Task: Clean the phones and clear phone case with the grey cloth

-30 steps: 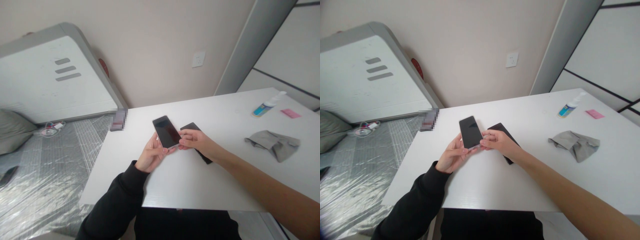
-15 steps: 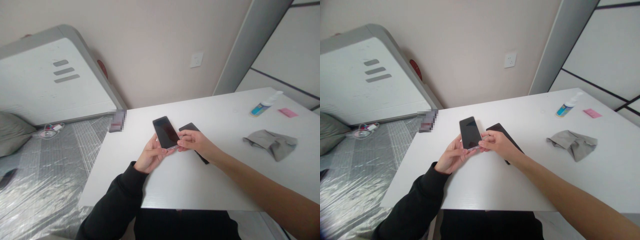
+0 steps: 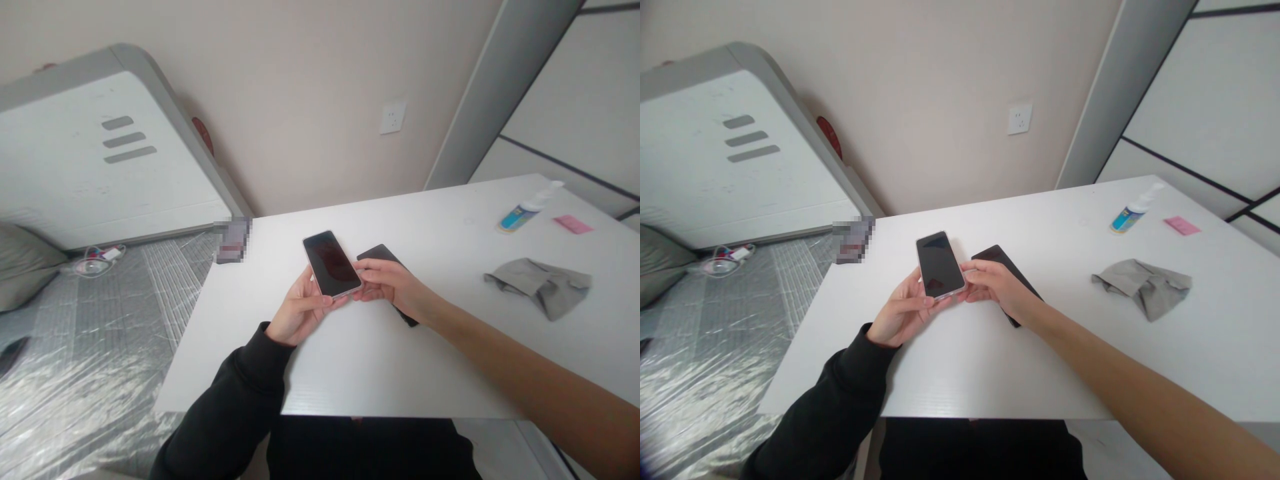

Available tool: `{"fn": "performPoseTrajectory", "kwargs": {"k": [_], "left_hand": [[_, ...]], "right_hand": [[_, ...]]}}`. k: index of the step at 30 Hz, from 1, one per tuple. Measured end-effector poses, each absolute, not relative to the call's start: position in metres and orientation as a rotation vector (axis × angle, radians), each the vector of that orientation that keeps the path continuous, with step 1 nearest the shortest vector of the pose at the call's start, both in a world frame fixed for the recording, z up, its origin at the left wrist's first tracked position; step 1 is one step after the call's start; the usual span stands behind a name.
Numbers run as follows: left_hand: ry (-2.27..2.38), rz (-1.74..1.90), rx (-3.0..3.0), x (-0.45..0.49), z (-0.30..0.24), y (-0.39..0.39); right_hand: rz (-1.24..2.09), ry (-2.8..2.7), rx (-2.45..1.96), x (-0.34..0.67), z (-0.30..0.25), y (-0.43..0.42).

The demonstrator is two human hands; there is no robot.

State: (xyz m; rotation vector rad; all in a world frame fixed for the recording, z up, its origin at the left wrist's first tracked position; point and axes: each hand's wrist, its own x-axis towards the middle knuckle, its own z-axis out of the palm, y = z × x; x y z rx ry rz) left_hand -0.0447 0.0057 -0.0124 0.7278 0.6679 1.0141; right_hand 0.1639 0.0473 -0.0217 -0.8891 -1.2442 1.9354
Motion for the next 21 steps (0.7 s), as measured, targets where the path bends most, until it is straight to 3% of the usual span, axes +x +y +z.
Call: {"fn": "performPoseTrajectory", "kwargs": {"k": [21], "left_hand": [[0.691, 1.022, 0.755, -0.0423, -0.0115, 0.0054]], "right_hand": [[1.887, -1.271, -0.905, 0.1637, -0.0186, 0.0439]]}}
